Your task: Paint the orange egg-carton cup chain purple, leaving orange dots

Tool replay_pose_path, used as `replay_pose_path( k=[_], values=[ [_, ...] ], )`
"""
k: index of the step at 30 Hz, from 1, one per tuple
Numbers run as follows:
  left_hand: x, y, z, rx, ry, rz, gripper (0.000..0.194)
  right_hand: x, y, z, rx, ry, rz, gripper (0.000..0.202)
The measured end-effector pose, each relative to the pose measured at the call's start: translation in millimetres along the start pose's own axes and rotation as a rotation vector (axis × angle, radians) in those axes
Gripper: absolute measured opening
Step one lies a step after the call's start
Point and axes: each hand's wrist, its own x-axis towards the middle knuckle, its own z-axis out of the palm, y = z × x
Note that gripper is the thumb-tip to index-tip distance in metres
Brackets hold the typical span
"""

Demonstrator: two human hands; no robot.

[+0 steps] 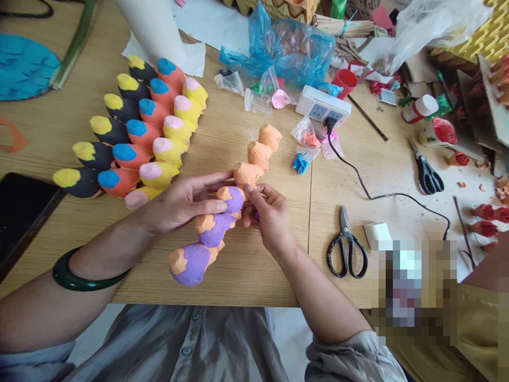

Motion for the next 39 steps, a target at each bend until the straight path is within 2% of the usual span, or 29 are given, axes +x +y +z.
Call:
replay_pose_path(
  k=[4, 13, 20, 24, 28, 33, 37, 39],
  values=[
    [1, 0, -3.3, 0.026, 0.014, 0.039, 0.055, 2, -2, -1, 0.008, 0.020, 0.012, 0.058],
    [3, -1, -7.2, -0.041, 0.061, 0.000, 0.072, 7, -2, -4, 0.032, -0.036, 0.071, 0.060],
    [2, 3, -12.0, -0.108, -0.078, 0.001, 0.066, 7, -9, -6, 0.080, -0.036, 0.073, 0.056],
    [3, 1, -9.6, -0.132, -0.024, -0.027, 0.066, 7, -10, -5, 0.071, -0.044, 0.066, 0.057],
    [3, 1, -6.2, -0.043, 0.065, 0.055, 0.072, 5, -7, -4, 0.035, -0.041, 0.033, 0.059],
    [0, 2, -1.6, -0.003, 0.041, 0.098, 0.079, 4, -6, -5, -0.010, -0.018, -0.063, 0.063],
    [1, 0, 1.1, -0.057, 0.063, 0.081, 0.078, 5, -7, -6, -0.013, -0.005, -0.056, 0.065],
    [2, -1, -0.8, -0.090, 0.024, 0.059, 0.076, 5, -8, -7, -0.018, -0.008, -0.046, 0.064]
  ],
)
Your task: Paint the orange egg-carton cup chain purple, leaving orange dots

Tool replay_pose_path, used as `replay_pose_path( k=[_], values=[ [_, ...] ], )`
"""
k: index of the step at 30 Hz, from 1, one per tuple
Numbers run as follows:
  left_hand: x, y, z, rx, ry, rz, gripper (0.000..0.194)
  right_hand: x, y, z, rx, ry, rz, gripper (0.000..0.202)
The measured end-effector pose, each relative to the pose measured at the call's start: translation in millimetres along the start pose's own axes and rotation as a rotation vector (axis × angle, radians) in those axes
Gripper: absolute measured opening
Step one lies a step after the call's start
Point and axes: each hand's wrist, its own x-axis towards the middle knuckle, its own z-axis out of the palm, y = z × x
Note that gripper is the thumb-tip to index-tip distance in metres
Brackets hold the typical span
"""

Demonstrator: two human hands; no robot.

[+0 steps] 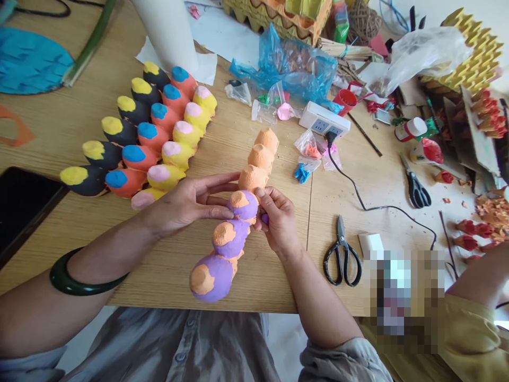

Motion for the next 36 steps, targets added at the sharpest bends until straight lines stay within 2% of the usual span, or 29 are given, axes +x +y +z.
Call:
replay_pose_path(
  k=[3, 6, 11, 14, 17, 23, 27, 30, 32, 34, 36],
  values=[
    [1, 2, -6.0, -0.061, -0.108, -0.018, 0.072, -1, -2, 0, -0.036, 0.000, -0.016, 0.062],
    [0, 5, -11.1, -0.074, -0.164, -0.039, 0.070, -4, -2, 1, -0.065, 0.009, -0.039, 0.061],
    [-2, 5, -11.0, 0.020, -0.076, -0.131, 0.077, -7, 3, 3, -0.089, 0.038, -0.086, 0.059],
    [-2, 1, -7.6, -0.018, -0.035, -0.186, 0.071, -9, 7, 5, -0.089, 0.046, -0.091, 0.055],
    [-1, -3, -4.0, -0.082, -0.056, -0.236, 0.064, -9, 9, 6, -0.077, 0.046, -0.090, 0.055],
    [-1, -2, -2.0, -0.235, -0.205, -0.209, 0.042, -4, 5, 1, -0.034, 0.069, -0.061, 0.055],
    [0, 1, -1.7, -0.253, -0.273, -0.171, 0.044, 1, 2, -5, -0.024, 0.081, -0.059, 0.059],
    [-1, 4, 1.6, -0.233, -0.225, -0.219, 0.041, 4, 5, -6, -0.039, 0.081, -0.078, 0.059],
    [-2, 5, 5.1, -0.196, -0.122, -0.255, 0.042, 4, 8, -6, -0.052, 0.076, -0.092, 0.059],
    [-4, 6, 8.6, -0.144, -0.003, -0.285, 0.049, 2, 11, -5, -0.064, 0.067, -0.100, 0.057],
    [-5, 6, 11.2, -0.109, 0.067, -0.304, 0.060, 0, 12, -4, -0.074, 0.061, -0.098, 0.054]
  ],
)
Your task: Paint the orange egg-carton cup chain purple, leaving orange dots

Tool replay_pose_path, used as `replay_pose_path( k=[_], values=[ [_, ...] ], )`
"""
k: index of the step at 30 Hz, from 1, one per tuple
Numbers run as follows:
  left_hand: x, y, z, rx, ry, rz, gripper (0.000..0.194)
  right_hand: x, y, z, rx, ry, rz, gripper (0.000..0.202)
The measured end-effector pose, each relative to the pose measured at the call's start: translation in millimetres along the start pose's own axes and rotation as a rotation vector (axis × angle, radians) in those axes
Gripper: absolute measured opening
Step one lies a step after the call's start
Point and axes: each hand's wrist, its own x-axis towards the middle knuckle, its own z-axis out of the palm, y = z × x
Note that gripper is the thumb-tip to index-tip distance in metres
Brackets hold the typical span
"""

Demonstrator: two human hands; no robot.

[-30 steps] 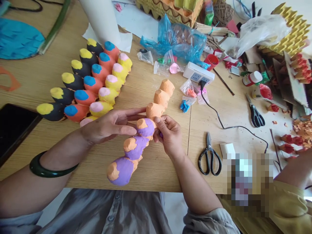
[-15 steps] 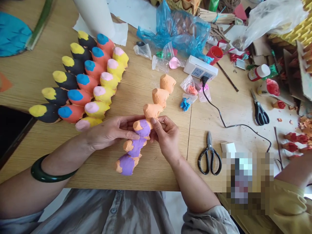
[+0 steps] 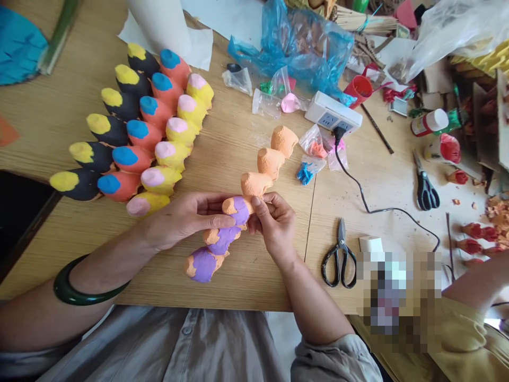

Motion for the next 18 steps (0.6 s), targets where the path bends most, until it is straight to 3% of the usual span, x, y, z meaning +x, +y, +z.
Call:
replay_pose_path(
  k=[4, 11, 14, 18],
  values=[
    [-1, 0, 0.9, 0.064, 0.023, 0.041, 0.072, -1, 0, 0, 0.000, -0.013, 0.022, 0.054],
    [-1, 2, -7.7, 0.303, -0.092, 0.110, 0.038, 5, 3, 0, 0.036, -0.066, 0.051, 0.054],
    [-1, 4, -14.7, 0.383, -0.144, 0.117, 0.032, 5, 2, 1, 0.054, -0.076, 0.068, 0.054],
    [2, 4, -20.9, 0.311, -0.204, 0.121, 0.033, 6, 1, 0, 0.070, -0.056, 0.076, 0.055]
  ],
)
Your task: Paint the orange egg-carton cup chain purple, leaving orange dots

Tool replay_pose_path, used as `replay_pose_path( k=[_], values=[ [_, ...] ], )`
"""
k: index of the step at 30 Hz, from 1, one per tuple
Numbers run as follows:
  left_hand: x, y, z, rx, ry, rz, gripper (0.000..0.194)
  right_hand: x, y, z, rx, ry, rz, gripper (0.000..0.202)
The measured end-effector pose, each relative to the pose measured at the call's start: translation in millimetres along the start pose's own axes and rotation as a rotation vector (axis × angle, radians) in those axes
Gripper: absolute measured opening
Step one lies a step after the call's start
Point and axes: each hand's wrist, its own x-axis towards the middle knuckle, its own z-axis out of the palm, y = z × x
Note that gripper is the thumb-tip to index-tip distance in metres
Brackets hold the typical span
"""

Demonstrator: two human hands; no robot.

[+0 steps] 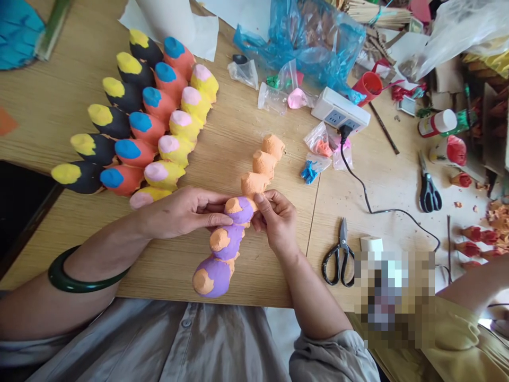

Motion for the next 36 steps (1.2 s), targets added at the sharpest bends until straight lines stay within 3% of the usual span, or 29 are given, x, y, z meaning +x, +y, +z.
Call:
replay_pose_path(
  k=[6, 14, 18, 22, 26, 33, 36],
  values=[
    [3, -5, 5.4, -0.138, 0.123, -0.052, 0.047, 2, -4, -4, 0.042, -0.001, 0.001, 0.057],
    [2, -4, 6.5, -0.314, 0.037, -0.052, 0.050, 3, -11, -8, 0.084, 0.028, -0.027, 0.059],
    [5, -6, 10.1, -0.417, 0.108, -0.079, 0.054, 3, -7, -11, 0.060, 0.036, -0.045, 0.056],
    [8, -6, 14.7, -0.374, 0.148, -0.109, 0.043, 3, -1, -11, 0.034, 0.045, -0.036, 0.053],
    [7, -2, 16.4, -0.292, 0.227, -0.053, 0.043, 4, 0, -10, 0.028, 0.030, 0.002, 0.055],
    [7, -2, 16.7, -0.388, 0.056, -0.017, 0.038, 4, 1, -9, -0.022, 0.081, 0.023, 0.055],
    [7, -5, 17.1, -0.425, 0.058, -0.040, 0.031, 2, 2, -9, -0.024, 0.082, 0.003, 0.054]
  ],
)
